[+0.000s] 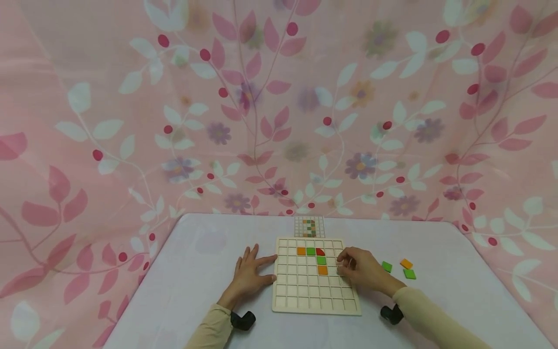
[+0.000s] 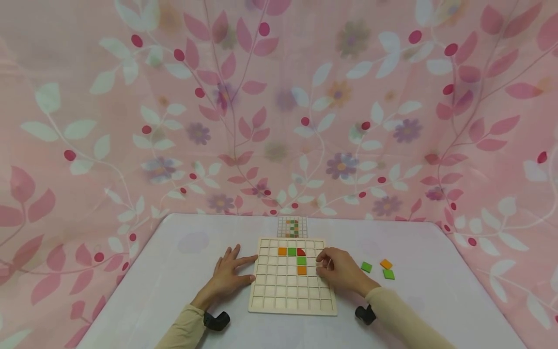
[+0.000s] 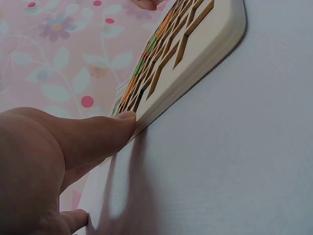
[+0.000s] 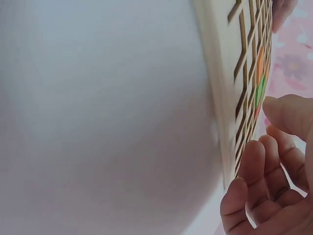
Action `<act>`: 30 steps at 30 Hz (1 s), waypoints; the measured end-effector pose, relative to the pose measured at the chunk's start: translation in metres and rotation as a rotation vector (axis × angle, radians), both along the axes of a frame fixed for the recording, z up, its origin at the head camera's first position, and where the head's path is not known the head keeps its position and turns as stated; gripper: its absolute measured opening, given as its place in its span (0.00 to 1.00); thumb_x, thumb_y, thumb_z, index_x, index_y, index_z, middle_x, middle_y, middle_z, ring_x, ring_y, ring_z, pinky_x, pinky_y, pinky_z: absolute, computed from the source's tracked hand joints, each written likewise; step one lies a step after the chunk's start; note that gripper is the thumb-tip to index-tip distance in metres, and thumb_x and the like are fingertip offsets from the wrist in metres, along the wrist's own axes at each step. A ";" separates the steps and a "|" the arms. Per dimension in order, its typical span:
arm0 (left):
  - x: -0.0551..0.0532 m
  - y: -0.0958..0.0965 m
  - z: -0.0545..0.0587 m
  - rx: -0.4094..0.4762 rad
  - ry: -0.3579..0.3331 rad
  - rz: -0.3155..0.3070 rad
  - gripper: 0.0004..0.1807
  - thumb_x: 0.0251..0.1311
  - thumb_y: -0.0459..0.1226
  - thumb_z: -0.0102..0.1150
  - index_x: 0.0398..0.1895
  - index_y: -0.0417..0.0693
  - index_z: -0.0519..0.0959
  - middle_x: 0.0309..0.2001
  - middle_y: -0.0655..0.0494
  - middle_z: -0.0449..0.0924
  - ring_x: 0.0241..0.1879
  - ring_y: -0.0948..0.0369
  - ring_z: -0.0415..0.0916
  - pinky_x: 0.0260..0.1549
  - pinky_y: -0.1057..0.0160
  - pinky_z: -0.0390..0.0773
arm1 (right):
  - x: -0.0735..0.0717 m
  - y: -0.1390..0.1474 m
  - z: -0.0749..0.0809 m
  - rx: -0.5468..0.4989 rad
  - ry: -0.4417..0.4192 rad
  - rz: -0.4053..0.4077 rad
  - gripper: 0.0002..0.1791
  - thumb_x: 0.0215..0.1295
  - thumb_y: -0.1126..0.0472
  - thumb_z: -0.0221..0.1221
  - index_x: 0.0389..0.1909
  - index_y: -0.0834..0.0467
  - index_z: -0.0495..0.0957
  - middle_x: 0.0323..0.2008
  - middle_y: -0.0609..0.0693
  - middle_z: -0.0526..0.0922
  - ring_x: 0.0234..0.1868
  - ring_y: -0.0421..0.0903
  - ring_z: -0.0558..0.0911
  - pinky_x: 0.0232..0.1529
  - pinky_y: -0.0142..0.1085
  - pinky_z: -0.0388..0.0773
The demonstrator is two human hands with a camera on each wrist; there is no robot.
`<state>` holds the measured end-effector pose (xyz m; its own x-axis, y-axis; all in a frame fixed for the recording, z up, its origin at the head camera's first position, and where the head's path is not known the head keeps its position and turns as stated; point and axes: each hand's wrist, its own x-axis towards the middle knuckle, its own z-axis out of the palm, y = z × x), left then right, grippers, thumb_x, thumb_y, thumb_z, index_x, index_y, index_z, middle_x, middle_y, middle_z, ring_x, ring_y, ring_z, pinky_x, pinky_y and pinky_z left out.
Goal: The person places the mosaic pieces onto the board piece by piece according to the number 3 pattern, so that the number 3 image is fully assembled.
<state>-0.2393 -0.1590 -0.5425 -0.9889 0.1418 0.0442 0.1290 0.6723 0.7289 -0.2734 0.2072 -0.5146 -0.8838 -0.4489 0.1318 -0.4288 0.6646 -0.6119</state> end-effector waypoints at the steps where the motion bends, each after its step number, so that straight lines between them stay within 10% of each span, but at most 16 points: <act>1: 0.001 0.000 0.000 -0.001 0.001 -0.001 0.29 0.58 0.41 0.77 0.65 0.54 0.85 0.83 0.28 0.50 0.84 0.30 0.36 0.77 0.25 0.35 | 0.000 0.005 0.000 0.001 0.013 0.001 0.08 0.68 0.64 0.70 0.44 0.55 0.82 0.34 0.42 0.80 0.33 0.36 0.75 0.33 0.29 0.76; 10: 0.002 0.000 0.002 -0.005 0.005 0.000 0.29 0.58 0.42 0.77 0.65 0.53 0.85 0.83 0.28 0.50 0.84 0.30 0.36 0.77 0.25 0.36 | 0.000 0.049 0.006 0.074 0.108 -0.080 0.07 0.67 0.65 0.69 0.44 0.57 0.84 0.35 0.44 0.81 0.30 0.34 0.74 0.30 0.29 0.76; 30: 0.002 0.000 0.000 0.007 0.003 -0.011 0.29 0.59 0.42 0.77 0.66 0.53 0.84 0.83 0.29 0.49 0.84 0.30 0.35 0.77 0.25 0.35 | 0.008 0.116 0.002 0.210 -0.010 -0.207 0.14 0.66 0.59 0.71 0.49 0.58 0.84 0.38 0.47 0.82 0.37 0.42 0.78 0.36 0.32 0.79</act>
